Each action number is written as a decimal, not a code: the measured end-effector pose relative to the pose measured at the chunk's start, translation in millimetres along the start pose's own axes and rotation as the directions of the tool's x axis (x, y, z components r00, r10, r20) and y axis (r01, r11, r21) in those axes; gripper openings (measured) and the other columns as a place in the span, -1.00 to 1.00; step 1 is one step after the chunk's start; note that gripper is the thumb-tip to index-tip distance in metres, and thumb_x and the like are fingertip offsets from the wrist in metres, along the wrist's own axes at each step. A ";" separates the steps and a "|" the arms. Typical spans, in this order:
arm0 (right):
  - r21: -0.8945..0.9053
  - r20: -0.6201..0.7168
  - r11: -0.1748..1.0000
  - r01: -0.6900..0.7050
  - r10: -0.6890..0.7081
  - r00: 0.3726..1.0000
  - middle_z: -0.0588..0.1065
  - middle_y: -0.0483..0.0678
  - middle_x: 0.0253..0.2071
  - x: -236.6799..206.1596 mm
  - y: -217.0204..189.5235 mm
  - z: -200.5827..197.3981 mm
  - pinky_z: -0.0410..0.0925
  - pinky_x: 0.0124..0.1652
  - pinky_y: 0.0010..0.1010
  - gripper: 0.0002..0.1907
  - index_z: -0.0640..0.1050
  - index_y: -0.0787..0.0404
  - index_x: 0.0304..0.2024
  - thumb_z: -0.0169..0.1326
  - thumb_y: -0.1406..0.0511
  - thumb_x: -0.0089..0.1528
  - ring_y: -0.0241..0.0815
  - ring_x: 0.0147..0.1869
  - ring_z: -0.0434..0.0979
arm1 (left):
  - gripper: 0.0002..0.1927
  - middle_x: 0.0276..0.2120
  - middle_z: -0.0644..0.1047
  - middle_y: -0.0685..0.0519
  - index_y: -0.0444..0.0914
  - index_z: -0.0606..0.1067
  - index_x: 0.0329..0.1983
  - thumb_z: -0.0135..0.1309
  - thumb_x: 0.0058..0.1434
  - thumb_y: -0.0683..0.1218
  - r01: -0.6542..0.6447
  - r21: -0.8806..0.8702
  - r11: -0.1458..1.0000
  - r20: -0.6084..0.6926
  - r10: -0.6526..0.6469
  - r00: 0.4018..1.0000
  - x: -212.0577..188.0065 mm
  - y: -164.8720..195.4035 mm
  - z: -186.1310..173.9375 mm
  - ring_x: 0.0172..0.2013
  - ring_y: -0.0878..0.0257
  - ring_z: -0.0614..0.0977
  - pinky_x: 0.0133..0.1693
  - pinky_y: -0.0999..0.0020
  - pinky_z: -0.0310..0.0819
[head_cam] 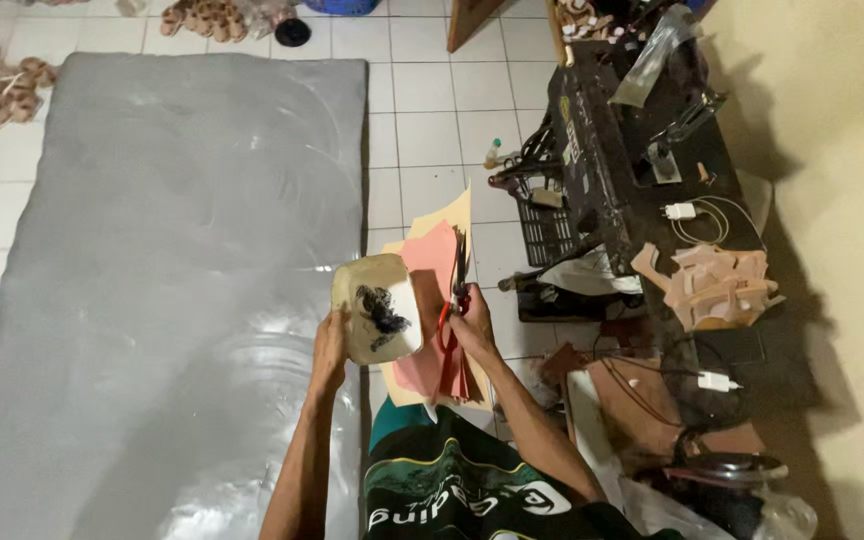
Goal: The person sits on the workshop floor stacking pink foam sheets, folds a stack and ties it with string, then carries the bundle with a container of black paste to another area. They pour liquid from a plastic jug into the container and press the black paste onto the pink sheets laid on cardboard.
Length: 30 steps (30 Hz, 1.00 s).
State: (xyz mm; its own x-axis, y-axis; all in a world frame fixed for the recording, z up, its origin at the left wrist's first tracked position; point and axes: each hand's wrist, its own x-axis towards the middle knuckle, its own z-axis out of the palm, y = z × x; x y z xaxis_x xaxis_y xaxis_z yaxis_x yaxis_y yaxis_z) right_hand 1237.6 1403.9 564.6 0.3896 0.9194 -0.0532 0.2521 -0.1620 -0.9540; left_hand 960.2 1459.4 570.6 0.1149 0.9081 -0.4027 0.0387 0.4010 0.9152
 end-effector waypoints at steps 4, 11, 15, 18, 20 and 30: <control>0.014 -0.064 1.000 -0.002 0.003 0.998 0.37 -0.11 -0.33 85.4 -19.1 -13.7 0.34 -0.23 -0.39 -0.78 0.39 0.21 -0.13 0.10 0.41 0.20 -0.28 -0.25 0.35 | -0.29 0.08 0.51 -0.14 -0.46 0.37 0.25 -0.21 0.39 0.26 -0.060 0.005 0.998 0.042 0.060 0.997 86.6 38.9 28.0 0.03 0.13 0.54 -0.01 0.27 0.46; 0.000 -0.327 0.995 -0.097 0.092 0.941 0.37 -0.11 -0.33 162.5 -65.6 -85.6 0.31 -0.23 -0.35 -0.62 0.36 0.24 -0.20 0.33 0.33 0.15 -0.26 -0.26 0.36 | -0.28 -0.07 0.58 -0.22 -0.49 0.46 0.16 -0.23 0.38 0.25 -0.082 0.090 0.993 0.163 0.066 0.984 202.3 112.3 83.8 -0.19 0.07 0.58 -0.22 0.21 0.47; 0.396 -0.586 0.914 0.085 0.180 0.790 0.47 -0.15 -0.26 176.6 -43.1 -125.2 0.35 -0.10 -0.45 -0.67 0.36 0.06 -0.09 0.16 0.37 0.16 -0.30 -0.16 0.46 | -0.21 -0.19 0.50 -0.32 -0.56 0.42 0.15 -0.23 0.39 0.30 -0.225 -0.025 0.974 0.369 0.218 0.903 234.5 145.0 143.3 -0.31 0.03 0.58 -0.38 0.19 0.56; 0.412 -0.729 0.889 0.198 0.191 0.657 0.44 -0.16 -0.26 175.3 -9.2 -156.7 0.32 -0.11 -0.45 -0.73 0.36 0.13 -0.16 0.17 0.43 0.20 -0.31 -0.17 0.42 | -0.17 -0.14 0.49 -0.35 -0.60 0.35 0.16 -0.22 0.38 0.31 -0.235 -0.103 0.966 0.462 0.256 0.849 246.2 160.3 197.8 -0.25 0.03 0.63 -0.35 0.20 0.65; 0.331 -0.802 0.914 0.236 0.140 0.581 0.40 -0.14 -0.28 166.8 15.5 -185.2 0.30 -0.13 -0.42 -0.73 0.34 0.22 -0.22 0.22 0.46 0.22 -0.30 -0.19 0.37 | -0.16 -0.08 0.51 -0.35 -0.62 0.32 0.18 -0.22 0.37 0.32 -0.229 -0.128 0.965 0.499 0.262 0.826 245.2 163.1 232.9 -0.20 0.02 0.66 -0.32 0.20 0.68; 0.131 -0.803 0.991 0.021 0.094 0.589 0.41 -0.13 -0.32 99.3 73.6 -294.1 0.35 -0.27 -0.37 -0.80 0.38 0.25 -0.13 0.10 0.45 0.24 -0.24 -0.28 0.43 | -0.08 -0.19 0.55 -0.38 -0.65 0.31 0.17 -0.20 0.34 0.38 -0.213 -0.082 0.974 0.624 0.217 0.751 205.3 141.8 342.4 -0.30 -0.03 0.69 -0.38 0.16 0.70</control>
State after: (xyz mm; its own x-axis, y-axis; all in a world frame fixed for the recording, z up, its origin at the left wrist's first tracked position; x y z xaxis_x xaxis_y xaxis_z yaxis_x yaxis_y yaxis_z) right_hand 1555.3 1377.9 575.9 0.9641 0.2390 0.1160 0.1420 -0.0945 -0.9854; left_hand 1329.1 1661.4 621.4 0.7139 0.6935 -0.0973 -0.0682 0.2072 0.9759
